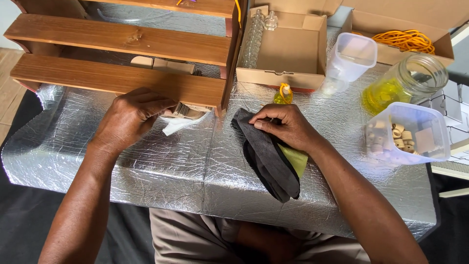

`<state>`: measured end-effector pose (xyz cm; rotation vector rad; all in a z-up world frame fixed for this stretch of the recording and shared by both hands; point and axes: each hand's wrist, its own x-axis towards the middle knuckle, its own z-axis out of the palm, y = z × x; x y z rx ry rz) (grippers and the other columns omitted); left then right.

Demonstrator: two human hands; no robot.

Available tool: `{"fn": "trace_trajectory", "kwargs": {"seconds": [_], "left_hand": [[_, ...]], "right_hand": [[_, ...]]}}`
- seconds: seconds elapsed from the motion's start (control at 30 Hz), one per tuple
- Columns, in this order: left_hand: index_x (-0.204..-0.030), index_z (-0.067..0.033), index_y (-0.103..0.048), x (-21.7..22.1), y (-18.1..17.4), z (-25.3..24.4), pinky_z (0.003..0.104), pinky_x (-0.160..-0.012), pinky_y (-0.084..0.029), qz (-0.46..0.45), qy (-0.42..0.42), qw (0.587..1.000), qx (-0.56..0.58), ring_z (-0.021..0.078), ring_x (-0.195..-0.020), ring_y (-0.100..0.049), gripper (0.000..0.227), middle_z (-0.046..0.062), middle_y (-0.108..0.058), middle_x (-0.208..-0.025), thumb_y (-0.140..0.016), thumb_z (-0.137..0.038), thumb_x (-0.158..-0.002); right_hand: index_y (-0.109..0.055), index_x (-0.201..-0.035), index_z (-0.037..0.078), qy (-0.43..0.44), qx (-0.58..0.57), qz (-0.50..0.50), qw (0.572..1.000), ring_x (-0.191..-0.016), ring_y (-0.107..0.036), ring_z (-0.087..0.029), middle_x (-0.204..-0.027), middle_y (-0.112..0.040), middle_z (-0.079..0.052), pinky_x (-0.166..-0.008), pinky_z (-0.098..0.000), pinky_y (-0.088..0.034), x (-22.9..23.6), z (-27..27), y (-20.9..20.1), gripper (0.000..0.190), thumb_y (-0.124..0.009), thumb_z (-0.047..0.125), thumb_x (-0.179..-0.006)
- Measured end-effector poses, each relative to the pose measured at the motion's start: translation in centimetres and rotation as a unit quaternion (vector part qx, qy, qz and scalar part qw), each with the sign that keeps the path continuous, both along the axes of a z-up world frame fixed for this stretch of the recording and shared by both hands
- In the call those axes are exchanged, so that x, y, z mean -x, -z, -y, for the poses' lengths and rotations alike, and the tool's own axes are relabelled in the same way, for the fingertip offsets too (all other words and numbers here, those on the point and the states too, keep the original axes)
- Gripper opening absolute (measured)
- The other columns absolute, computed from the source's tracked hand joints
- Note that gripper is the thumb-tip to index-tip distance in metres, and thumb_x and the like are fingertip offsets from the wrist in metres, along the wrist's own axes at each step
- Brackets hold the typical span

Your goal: The person folds a small white cardboard box, tucks in the flaps, and places it with other similar boxes.

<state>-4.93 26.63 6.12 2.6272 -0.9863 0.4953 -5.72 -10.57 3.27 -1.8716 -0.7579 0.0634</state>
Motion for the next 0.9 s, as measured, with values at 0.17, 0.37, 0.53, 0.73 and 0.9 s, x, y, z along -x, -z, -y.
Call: {"fn": "trace_trajectory", "kwargs": {"seconds": [0.17,0.37,0.53,0.73,0.9], "left_hand": [[-0.113,-0.0167,-0.079,0.1,0.8,-0.3,0.035,-0.085,-0.061,0.056,0.008,0.998,-0.031,0.0247,-0.100,-0.072,0.027,0.005,-0.077,-0.096,-0.071,0.000,-0.094],[-0.111,-0.0123,-0.079,0.3,1.5,-0.1,0.035,-0.082,-0.061,0.088,0.026,0.996,0.000,0.0254,-0.098,-0.073,0.027,0.006,-0.077,-0.097,-0.070,0.005,-0.092],[-0.087,-0.0134,-0.080,-0.4,4.8,-2.2,0.034,-0.075,-0.060,0.086,-0.037,0.983,0.159,0.0266,-0.078,-0.072,0.015,0.003,-0.072,-0.081,-0.078,-0.001,-0.095],[-0.111,-0.0061,-0.081,0.3,6.7,-5.5,0.045,-0.083,-0.047,0.140,-0.361,0.889,0.244,0.0235,-0.084,-0.071,0.014,0.009,-0.078,-0.097,-0.076,-0.017,-0.104],[-0.102,-0.0057,-0.075,0.3,6.3,-4.4,0.038,-0.061,-0.056,0.057,-0.384,0.858,0.336,0.0215,-0.073,-0.076,0.041,0.009,-0.079,-0.092,-0.092,-0.043,-0.098]], "right_hand": [[-0.079,-0.103,0.004,-0.003,0.002,-0.009,1.000,-0.086,-0.067,-0.020,-0.089,-0.075,-0.012,-0.078,-0.0375,-0.053,-0.1,0.0,0.2,0.011,-0.069,0.010,-0.099],[-0.079,-0.102,0.005,-0.004,0.007,-0.019,1.000,-0.087,-0.068,-0.019,-0.089,-0.075,-0.011,-0.082,-0.0382,-0.053,-0.1,0.1,0.4,0.012,-0.070,0.013,-0.099],[-0.079,-0.103,0.004,-0.007,0.002,-0.022,1.000,-0.088,-0.068,-0.020,-0.090,-0.075,-0.012,-0.083,-0.0387,-0.053,-0.3,0.4,0.7,0.013,-0.070,0.013,-0.099],[-0.078,-0.112,0.009,-0.020,0.051,-0.008,0.998,-0.093,-0.073,-0.015,-0.101,-0.079,-0.006,-0.084,-0.0271,-0.056,-0.7,0.6,1.1,0.018,-0.071,0.014,-0.097],[-0.078,-0.112,0.010,-0.009,0.067,-0.008,0.998,-0.096,-0.074,-0.015,-0.104,-0.080,-0.005,-0.087,-0.0270,-0.056,-0.6,0.5,0.8,0.018,-0.071,0.014,-0.096]]}}
